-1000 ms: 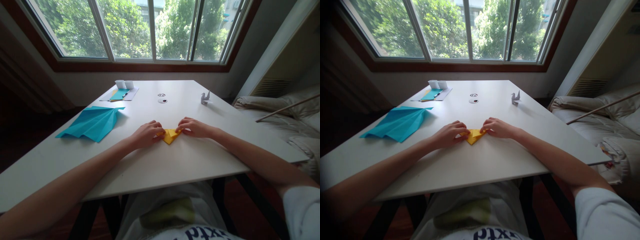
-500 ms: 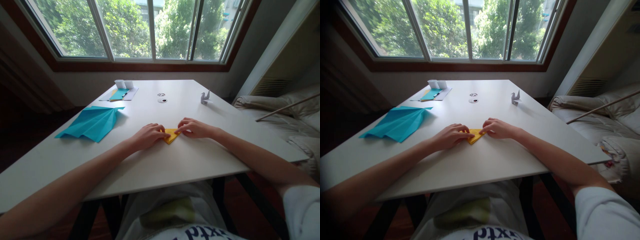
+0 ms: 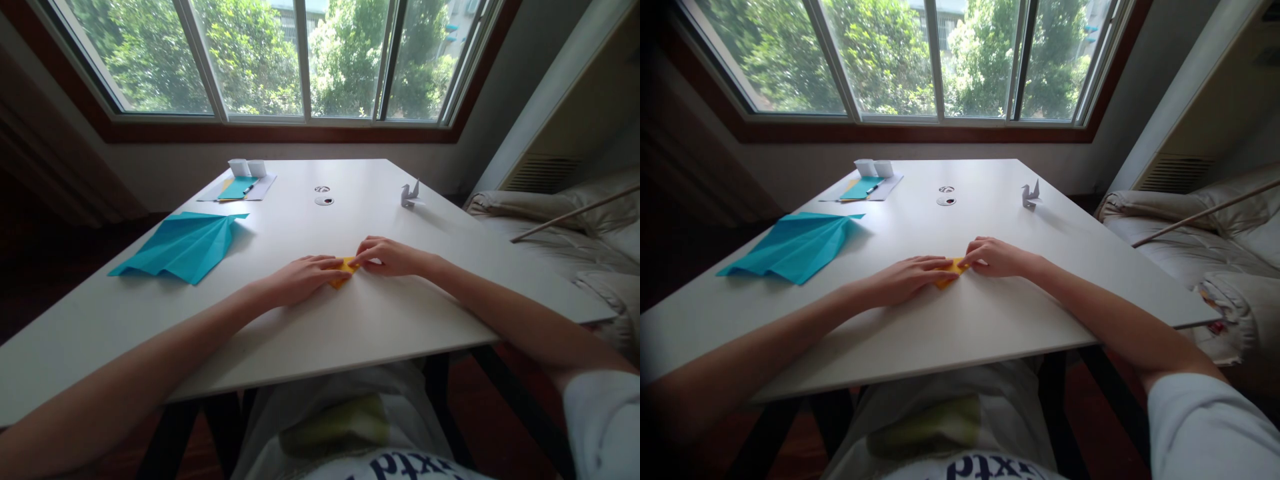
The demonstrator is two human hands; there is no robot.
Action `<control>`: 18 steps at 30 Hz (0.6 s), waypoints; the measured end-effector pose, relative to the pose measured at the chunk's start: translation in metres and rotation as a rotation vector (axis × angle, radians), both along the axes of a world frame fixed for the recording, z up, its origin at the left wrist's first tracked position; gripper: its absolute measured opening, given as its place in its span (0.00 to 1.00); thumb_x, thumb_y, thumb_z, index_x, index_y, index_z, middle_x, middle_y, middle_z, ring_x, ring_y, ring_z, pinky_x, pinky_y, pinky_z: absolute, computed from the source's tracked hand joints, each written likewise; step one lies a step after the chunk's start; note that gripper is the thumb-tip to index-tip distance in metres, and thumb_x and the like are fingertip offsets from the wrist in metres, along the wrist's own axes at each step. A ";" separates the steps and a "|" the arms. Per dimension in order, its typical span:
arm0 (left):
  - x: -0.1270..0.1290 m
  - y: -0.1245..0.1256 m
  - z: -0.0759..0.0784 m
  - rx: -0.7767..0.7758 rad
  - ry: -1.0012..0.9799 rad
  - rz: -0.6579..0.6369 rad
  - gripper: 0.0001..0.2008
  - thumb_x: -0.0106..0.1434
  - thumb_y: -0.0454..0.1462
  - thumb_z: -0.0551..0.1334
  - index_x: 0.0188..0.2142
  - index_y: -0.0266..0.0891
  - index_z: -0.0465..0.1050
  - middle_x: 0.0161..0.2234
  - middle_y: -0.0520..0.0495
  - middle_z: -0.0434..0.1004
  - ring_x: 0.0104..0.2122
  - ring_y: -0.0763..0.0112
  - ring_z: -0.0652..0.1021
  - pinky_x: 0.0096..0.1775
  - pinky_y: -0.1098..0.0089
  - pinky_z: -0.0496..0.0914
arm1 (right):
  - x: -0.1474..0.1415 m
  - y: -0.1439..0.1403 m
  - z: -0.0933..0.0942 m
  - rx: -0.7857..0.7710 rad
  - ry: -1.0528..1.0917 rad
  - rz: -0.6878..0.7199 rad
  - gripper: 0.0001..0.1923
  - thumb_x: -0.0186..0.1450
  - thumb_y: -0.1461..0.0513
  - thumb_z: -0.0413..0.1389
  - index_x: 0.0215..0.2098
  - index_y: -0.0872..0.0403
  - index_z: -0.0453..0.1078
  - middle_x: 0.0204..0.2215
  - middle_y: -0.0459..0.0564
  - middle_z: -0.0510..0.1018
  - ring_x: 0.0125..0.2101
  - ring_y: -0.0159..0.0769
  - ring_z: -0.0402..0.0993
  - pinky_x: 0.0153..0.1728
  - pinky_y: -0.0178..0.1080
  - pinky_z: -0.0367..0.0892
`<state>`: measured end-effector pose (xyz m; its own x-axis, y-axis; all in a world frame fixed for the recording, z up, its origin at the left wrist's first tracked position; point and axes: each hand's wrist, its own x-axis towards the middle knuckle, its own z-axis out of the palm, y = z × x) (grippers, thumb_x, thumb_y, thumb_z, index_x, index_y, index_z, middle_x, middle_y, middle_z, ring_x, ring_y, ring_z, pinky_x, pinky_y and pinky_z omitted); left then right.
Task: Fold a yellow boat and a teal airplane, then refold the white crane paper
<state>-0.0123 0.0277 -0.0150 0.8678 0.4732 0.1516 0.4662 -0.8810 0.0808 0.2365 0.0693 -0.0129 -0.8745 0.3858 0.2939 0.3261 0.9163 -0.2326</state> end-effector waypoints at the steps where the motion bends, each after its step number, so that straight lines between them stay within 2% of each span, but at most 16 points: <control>1: 0.000 0.000 0.000 -0.001 0.004 0.004 0.22 0.64 0.29 0.49 0.56 0.49 0.62 0.57 0.47 0.63 0.54 0.64 0.66 0.53 0.63 0.60 | 0.000 0.000 0.000 -0.017 0.003 -0.006 0.14 0.61 0.68 0.51 0.42 0.52 0.74 0.33 0.51 0.76 0.33 0.33 0.70 0.39 0.37 0.65; 6: -0.002 -0.003 0.009 -0.035 0.012 0.040 0.22 0.62 0.28 0.50 0.50 0.49 0.69 0.52 0.47 0.70 0.48 0.65 0.72 0.49 0.65 0.64 | -0.001 -0.001 0.000 -0.063 -0.001 -0.036 0.14 0.61 0.67 0.50 0.41 0.54 0.74 0.32 0.52 0.75 0.32 0.32 0.70 0.37 0.36 0.66; 11: -0.007 -0.006 0.018 -0.130 -0.007 0.053 0.21 0.62 0.28 0.52 0.47 0.52 0.72 0.52 0.51 0.70 0.48 0.67 0.73 0.51 0.67 0.63 | -0.002 -0.004 0.002 -0.051 -0.035 -0.042 0.14 0.62 0.66 0.49 0.42 0.54 0.74 0.32 0.52 0.75 0.32 0.32 0.70 0.36 0.35 0.65; 18: -0.010 -0.006 0.018 -0.172 0.008 0.041 0.23 0.61 0.27 0.52 0.50 0.52 0.70 0.54 0.51 0.67 0.51 0.67 0.71 0.52 0.68 0.63 | -0.012 -0.011 -0.003 0.130 -0.125 -0.128 0.17 0.65 0.62 0.47 0.50 0.53 0.68 0.35 0.55 0.71 0.33 0.35 0.67 0.36 0.38 0.63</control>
<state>-0.0226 0.0217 0.0033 0.8480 0.5268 0.0580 0.5030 -0.8345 0.2249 0.2243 0.0579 -0.0155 -0.8533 0.4625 0.2410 0.4610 0.8850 -0.0662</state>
